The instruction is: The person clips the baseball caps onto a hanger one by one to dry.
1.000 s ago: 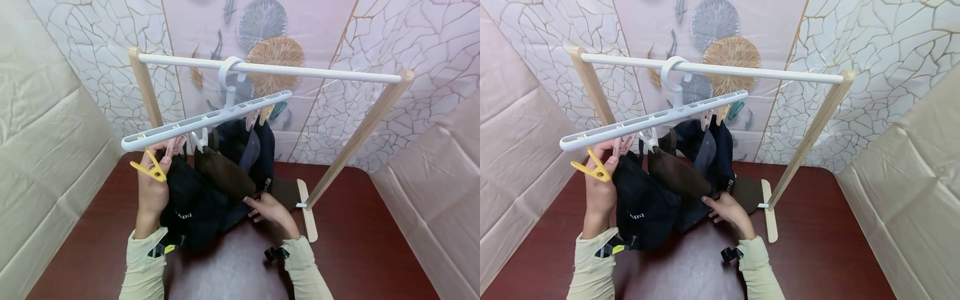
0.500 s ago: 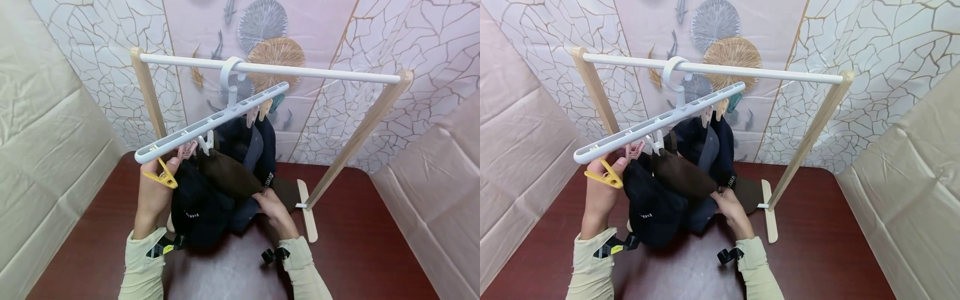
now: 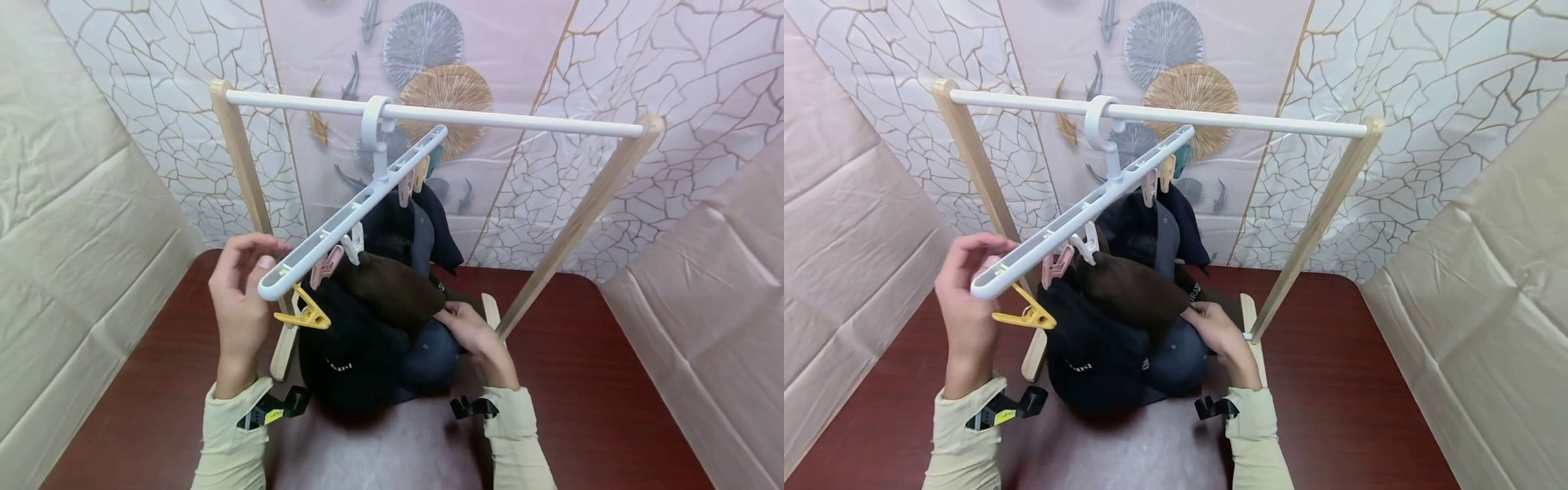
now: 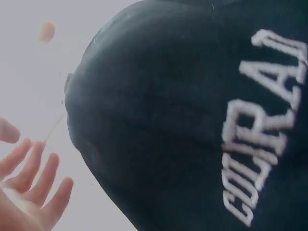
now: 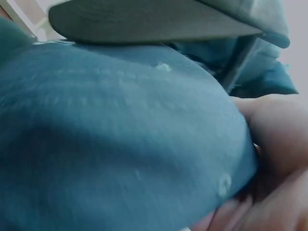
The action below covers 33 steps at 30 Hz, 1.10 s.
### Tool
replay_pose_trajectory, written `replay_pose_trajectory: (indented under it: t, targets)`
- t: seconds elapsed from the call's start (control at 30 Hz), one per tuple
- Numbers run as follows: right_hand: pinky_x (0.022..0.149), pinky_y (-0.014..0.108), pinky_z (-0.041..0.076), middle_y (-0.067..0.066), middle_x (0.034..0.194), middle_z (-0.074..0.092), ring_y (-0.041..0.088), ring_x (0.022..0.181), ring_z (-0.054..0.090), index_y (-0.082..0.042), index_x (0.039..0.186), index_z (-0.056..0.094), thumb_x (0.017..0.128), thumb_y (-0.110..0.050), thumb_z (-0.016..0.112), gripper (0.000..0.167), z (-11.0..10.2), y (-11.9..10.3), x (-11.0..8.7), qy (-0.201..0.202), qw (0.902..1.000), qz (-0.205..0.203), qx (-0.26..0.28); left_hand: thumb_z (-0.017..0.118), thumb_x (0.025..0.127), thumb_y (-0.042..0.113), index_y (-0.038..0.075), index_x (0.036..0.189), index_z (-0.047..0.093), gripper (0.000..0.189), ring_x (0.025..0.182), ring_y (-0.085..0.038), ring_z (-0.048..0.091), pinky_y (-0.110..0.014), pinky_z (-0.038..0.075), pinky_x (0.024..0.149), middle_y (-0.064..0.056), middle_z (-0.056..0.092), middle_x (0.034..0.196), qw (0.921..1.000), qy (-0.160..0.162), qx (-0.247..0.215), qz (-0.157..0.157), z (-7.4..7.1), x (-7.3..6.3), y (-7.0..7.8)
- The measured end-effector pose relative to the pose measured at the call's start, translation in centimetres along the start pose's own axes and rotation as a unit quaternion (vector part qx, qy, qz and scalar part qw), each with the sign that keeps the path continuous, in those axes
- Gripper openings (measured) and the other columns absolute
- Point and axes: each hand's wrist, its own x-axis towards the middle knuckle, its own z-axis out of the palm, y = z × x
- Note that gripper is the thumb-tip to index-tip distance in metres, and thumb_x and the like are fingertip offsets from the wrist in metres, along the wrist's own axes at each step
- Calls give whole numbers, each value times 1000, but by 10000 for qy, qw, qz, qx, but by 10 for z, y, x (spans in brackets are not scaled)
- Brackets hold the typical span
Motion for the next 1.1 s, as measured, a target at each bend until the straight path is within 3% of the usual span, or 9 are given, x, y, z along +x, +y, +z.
replay_pose_trajectory:
  t: [0.1,0.2,0.4,0.63,0.77,0.9,1.03,1.1]
  targets:
    - [66,24,49,-2,80,63,8,68,57,6,114,66,109,-19,54,28,-7,-3,-8,-2,9998,-211,-42,48,95,-7,-10,105,64,19,88,-24,67,-34,56,84,-12,66,93,9959,549,-675,262,10,-3,8]
    - [68,23,51,0,87,64,8,72,60,9,117,63,109,-17,55,29,-11,-8,-17,-65,9993,-372,-9,45,92,-6,-9,103,63,21,83,-25,62,-34,55,81,-13,62,89,9865,822,-1329,492,19,-6,16]
    - [67,25,55,2,85,63,9,69,65,9,116,60,109,-18,58,28,-15,-20,-28,-91,9990,-439,-20,53,89,-1,-14,98,58,16,76,-24,59,-30,53,77,-14,61,84,9762,854,-1719,1009,32,-15,30]
    - [72,26,57,8,94,67,12,75,68,7,119,64,108,-21,61,29,-19,-32,-40,290,9978,-550,-240,53,89,-6,-14,76,50,15,63,-21,48,-25,45,64,-13,51,67,9679,879,-1877,1425,45,-24,51]
    - [74,26,56,10,96,67,14,78,67,2,118,68,107,-24,64,28,-20,-41,-48,581,9947,-657,-537,54,90,-7,-14,68,48,24,56,-19,43,-25,40,59,-13,47,60,9669,487,-1681,1859,48,-29,59]
    - [74,26,54,10,95,67,17,81,65,-2,115,71,106,-25,67,25,-20,-53,-57,821,9892,-819,-893,56,92,-7,-14,66,52,27,52,-16,46,-22,38,54,-13,51,59,9694,-125,-1337,2056,42,-32,64]
    - [78,26,51,6,95,67,19,87,61,-7,111,72,105,-25,69,20,-19,-63,-67,955,9808,-994,-1382,58,95,-5,-14,70,57,27,51,-15,51,-20,37,49,-10,55,58,9653,-916,-1109,2179,36,-36,69]
    - [81,27,49,3,96,67,18,90,60,-11,111,73,104,-27,69,17,-19,-67,-74,977,9759,-1079,-1625,59,98,-2,-11,75,61,26,53,-13,55,-19,40,49,-9,59,60,9585,-1479,-864,2281,35,-36,71]
